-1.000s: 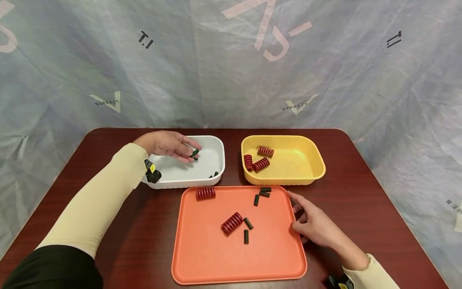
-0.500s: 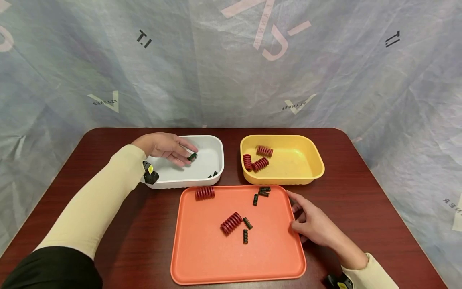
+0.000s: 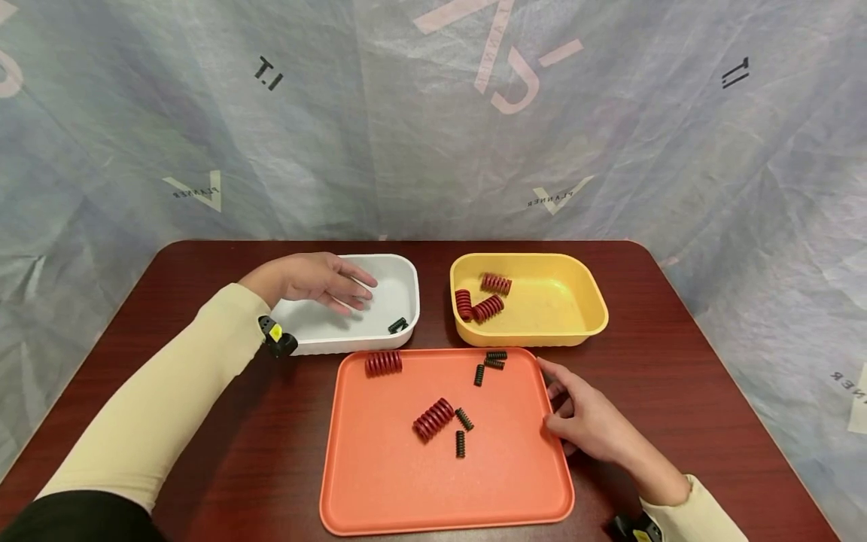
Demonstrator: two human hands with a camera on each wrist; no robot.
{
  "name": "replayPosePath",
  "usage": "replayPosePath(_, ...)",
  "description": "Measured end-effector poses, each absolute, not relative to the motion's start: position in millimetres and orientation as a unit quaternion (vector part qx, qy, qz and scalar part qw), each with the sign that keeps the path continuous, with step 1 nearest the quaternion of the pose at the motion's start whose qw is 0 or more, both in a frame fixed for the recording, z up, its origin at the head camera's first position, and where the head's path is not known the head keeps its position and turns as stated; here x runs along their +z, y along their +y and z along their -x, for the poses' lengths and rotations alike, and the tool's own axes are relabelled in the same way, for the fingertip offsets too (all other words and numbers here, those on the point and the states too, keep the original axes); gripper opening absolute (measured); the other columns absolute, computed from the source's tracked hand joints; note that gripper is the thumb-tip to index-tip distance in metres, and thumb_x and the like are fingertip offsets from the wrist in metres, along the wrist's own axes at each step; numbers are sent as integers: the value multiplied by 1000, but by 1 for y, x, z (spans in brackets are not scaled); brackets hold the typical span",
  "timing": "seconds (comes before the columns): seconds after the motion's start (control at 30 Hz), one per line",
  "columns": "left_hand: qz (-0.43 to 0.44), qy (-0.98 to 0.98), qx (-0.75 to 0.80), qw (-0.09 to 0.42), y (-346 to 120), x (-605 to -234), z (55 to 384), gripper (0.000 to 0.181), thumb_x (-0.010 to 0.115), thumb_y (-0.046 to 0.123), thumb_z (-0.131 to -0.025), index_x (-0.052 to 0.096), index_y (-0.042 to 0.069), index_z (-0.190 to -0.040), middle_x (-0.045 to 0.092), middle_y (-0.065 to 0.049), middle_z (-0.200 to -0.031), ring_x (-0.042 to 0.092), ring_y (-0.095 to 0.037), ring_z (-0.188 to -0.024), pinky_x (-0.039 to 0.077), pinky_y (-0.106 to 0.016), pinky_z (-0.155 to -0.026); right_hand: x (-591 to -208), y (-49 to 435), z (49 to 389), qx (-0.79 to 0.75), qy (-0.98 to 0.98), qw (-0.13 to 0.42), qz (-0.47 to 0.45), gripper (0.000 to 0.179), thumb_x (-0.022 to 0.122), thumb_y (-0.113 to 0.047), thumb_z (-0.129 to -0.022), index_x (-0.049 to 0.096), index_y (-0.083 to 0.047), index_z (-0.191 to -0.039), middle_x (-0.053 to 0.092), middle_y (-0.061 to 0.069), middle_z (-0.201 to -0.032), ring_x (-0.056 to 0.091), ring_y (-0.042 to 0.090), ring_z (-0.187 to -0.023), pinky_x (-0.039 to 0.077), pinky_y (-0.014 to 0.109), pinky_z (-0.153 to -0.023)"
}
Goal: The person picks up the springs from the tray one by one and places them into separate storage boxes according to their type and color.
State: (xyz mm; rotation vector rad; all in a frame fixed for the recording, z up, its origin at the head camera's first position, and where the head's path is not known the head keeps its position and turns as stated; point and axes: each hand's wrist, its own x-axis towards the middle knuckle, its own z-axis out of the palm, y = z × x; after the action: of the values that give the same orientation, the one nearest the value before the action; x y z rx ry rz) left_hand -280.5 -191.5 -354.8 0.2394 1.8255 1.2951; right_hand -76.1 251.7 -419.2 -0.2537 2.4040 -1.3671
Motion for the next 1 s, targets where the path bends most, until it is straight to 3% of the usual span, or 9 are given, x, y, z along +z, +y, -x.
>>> replayPosePath(0.27,-116,736,546,382,-158,-343,254,49,59,4,-104,45,-7,-150,50,-29,-147,59,-42,-127,59,-43,-96,-419,251,76,-486,850,180,91,85,67,10,-86,27,-3,-161,52,22,-110,67,27,-73,59,38,-44)
replayPosePath(0.5,-161,743,548,349,-121,-337,223,42,64,10,-102,57,0,-143,63,-19,-135,69,-31,-109,63,-44,-87,-419,252,76,-485,851,180,90,85,67,9,-87,27,-4,-161,52,21,-110,67,27,-72,59,39,-43)
replayPosePath(0.73,-191,708,567,375,-87,-338,193,43,66,11,-101,58,-2,-141,69,-12,-127,67,-39,-112,63,-47,-86,-419,252,75,-486,851,179,87,85,67,9,-86,27,-4,-161,52,22,-111,67,27,-73,59,39,-43)
replayPosePath(1.0,-193,685,569,411,-66,-349,179,46,66,8,-101,54,-2,-144,57,-20,-143,63,-42,-120,64,-42,-85,-420,252,75,-489,849,180,86,86,66,9,-87,27,-5,-161,51,22,-112,67,27,-73,59,39,-44)
